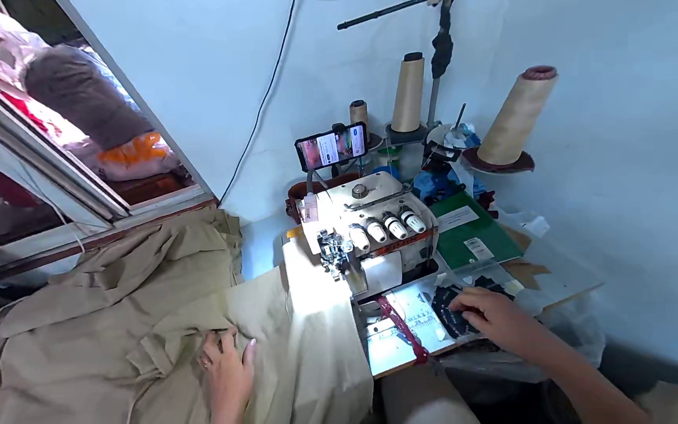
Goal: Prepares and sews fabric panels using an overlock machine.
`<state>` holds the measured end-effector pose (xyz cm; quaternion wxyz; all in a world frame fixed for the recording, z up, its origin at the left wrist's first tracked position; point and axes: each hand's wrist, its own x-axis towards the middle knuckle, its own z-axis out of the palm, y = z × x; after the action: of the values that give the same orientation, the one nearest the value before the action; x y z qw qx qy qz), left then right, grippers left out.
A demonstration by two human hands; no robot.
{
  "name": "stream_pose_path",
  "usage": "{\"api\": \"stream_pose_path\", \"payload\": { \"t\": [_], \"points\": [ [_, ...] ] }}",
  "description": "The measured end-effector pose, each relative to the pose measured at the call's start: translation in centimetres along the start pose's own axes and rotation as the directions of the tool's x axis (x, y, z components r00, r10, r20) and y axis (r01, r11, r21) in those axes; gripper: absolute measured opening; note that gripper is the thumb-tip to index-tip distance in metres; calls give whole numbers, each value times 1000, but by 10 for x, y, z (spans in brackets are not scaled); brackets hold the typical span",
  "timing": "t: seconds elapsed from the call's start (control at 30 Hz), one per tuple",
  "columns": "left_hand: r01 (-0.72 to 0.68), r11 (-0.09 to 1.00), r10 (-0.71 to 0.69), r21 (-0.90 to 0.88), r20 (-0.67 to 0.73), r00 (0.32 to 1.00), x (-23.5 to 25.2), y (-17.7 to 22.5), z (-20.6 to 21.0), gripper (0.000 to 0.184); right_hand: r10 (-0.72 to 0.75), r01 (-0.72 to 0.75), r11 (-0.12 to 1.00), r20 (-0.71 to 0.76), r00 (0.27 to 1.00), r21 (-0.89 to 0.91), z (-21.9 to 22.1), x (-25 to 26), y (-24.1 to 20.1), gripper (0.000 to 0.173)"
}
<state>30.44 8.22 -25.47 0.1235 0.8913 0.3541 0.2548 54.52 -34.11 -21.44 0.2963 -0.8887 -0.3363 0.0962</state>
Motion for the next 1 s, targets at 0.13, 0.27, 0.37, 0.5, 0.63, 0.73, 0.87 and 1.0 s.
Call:
{"api": "stream_pose_path", "payload": {
  "t": [0.13,0.27,0.37,0.5,0.63,0.73,0.87,1.0],
  "points": [
    [18,999,-17,36,-7,1000,1,2,1,46,110,-106,993,104,988,-42,6,11,-2,31],
    [16,999,-15,44,-15,1000,1,3,1,46,136,-130,989,76,988,-69,9,12,-1,23],
    [14,999,-13,47,-30,999,0,3,1,45,91,-92,994,-15,996,-57,12,7,0,10],
    [1,999,0,39,-45,999,0,3,3,44,66,-67,997,-4,998,-50,11,5,3,5],
    [2,999,0,46,-50,999,-1,1,3,44,7,-10,999,-105,994,-37,16,3,7,6],
    [8,999,-7,38,-42,999,-1,2,2,44,-15,27,998,-189,982,62,14,3,17,6],
    [2,999,0,37,-47,999,-2,2,2,43,11,15,989,-169,986,150,8,2,22,7],
    [-10,1000,11,30,-65,998,-3,0,4,42,-38,36,993,10,999,110,6,3,17,13]
  ]
}}
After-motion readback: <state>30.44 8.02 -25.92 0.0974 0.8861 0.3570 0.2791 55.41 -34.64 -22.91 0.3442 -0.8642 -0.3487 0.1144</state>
